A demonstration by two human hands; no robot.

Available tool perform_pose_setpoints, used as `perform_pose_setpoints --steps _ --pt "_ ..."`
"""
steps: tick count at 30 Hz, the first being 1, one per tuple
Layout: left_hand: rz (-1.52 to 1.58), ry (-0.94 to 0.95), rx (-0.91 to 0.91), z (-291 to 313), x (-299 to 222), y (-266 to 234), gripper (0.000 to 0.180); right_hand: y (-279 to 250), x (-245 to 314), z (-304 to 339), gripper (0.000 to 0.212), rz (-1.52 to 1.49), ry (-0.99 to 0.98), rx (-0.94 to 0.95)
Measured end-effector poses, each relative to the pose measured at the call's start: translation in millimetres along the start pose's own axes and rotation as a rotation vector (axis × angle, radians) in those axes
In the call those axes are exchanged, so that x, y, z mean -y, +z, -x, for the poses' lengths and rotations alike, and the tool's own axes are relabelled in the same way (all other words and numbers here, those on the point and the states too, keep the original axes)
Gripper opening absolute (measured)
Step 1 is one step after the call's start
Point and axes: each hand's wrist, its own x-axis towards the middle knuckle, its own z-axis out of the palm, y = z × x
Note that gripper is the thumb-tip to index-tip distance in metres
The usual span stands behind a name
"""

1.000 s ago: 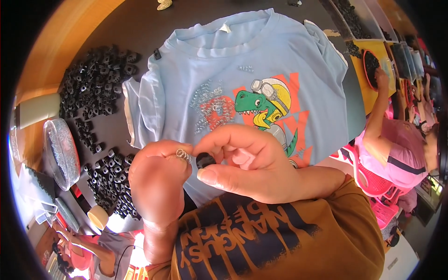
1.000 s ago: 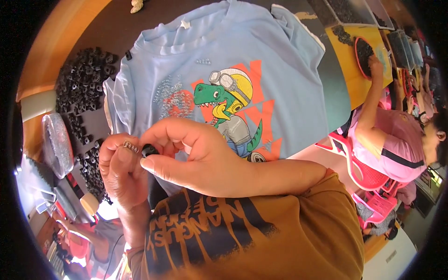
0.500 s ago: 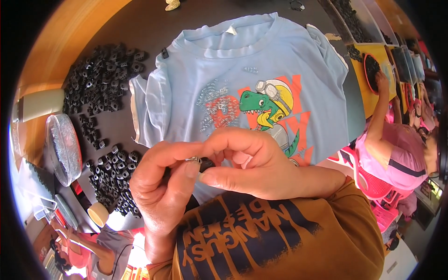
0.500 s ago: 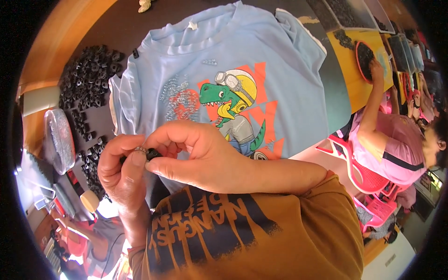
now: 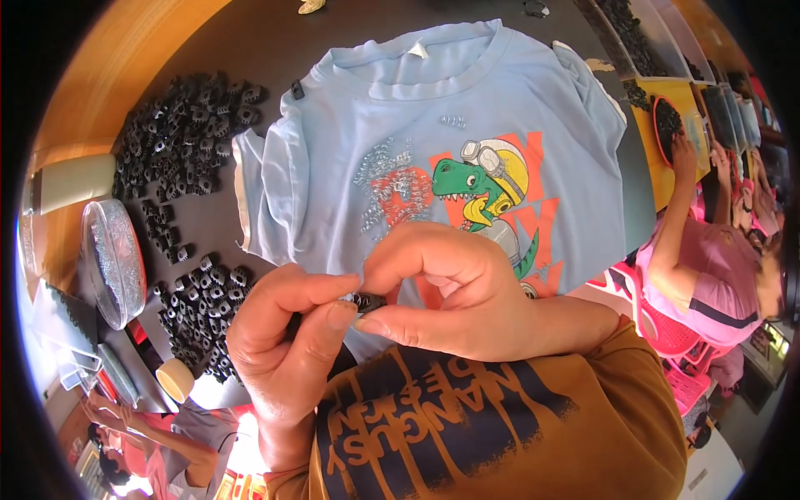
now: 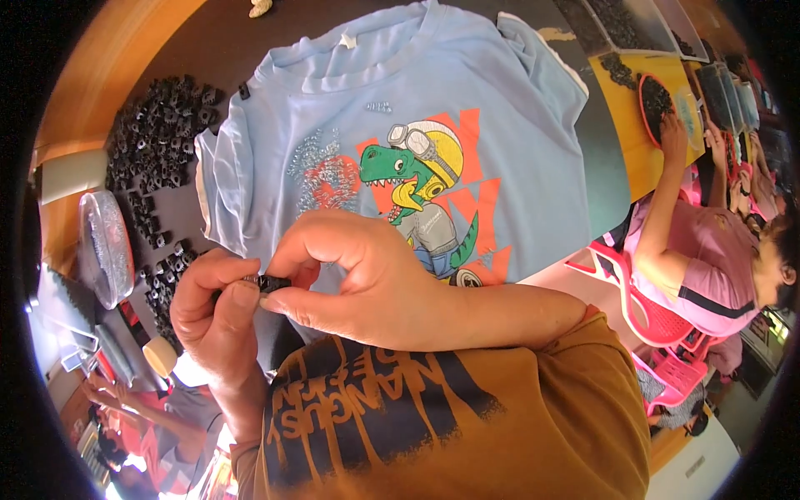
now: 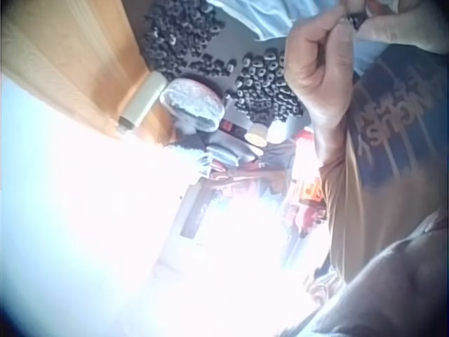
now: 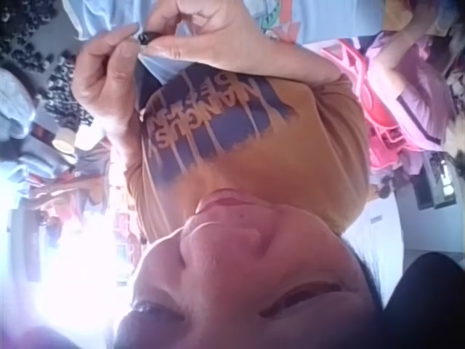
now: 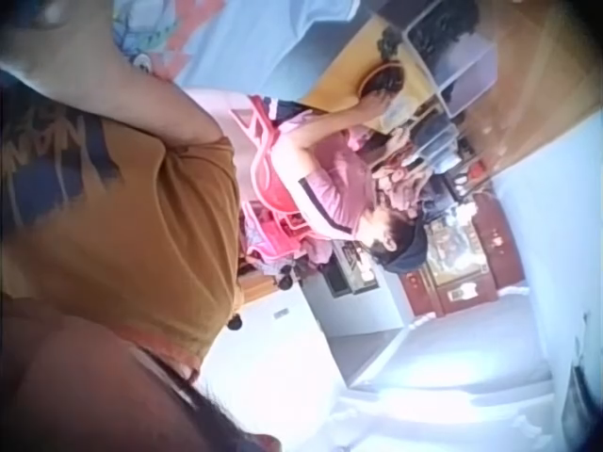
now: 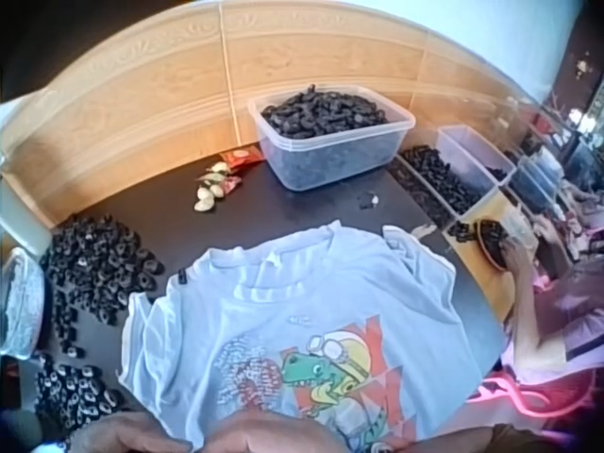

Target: Assemble plastic cord locks by manually inserting metal springs into the housing units.

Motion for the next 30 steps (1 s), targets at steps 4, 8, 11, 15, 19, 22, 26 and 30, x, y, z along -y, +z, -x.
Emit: perform_pose_setpoints --steps 4,8,11,15,19,22,26,30 --pt "-0.297 0.136 0.079 -3.3 -9.0 -3.7 0.023 -1.0 -2.2 -0.7 0.023 0.094 -0.105 -0.004" --pt "-0.523 0.333 0.127 -4.1 -9.7 -4.0 0.032 -0.4 -1.9 0.2 0.023 0.110 -0.146 -0.005" --pt "-0.497 0.365 0.169 -3.1 -5.3 -9.0 0.038 1.4 -1.4 1.3 0.023 0.081 -0.116 0.023" --pt "-0.440 0.331 0.214 -2.1 -7.8 -10.0 0.041 1.5 -7.3 1.9 0.024 0.056 -0.153 -0.008" --pt "-0.400 0.323 0.176 2.2 -2.0 -8.1 0.043 1.9 -5.4 -0.3 0.025 0.073 -0.169 -0.001" --pt "-0.315 0.217 0.118 12.6 -2.0 -9.5 0.043 2.1 -1.9 -1.1 0.024 0.083 -0.173 0.003" --pt "-0.172 0.067 0.035 17.1 3.4 -15.0 0.040 2.9 2.8 -0.4 0.022 0.088 -0.146 0.005" --pt "0.231 -0.111 -0.071 10.2 0.9 -2.2 0.038 3.4 3.9 -1.2 0.022 0.108 -0.152 0.024"
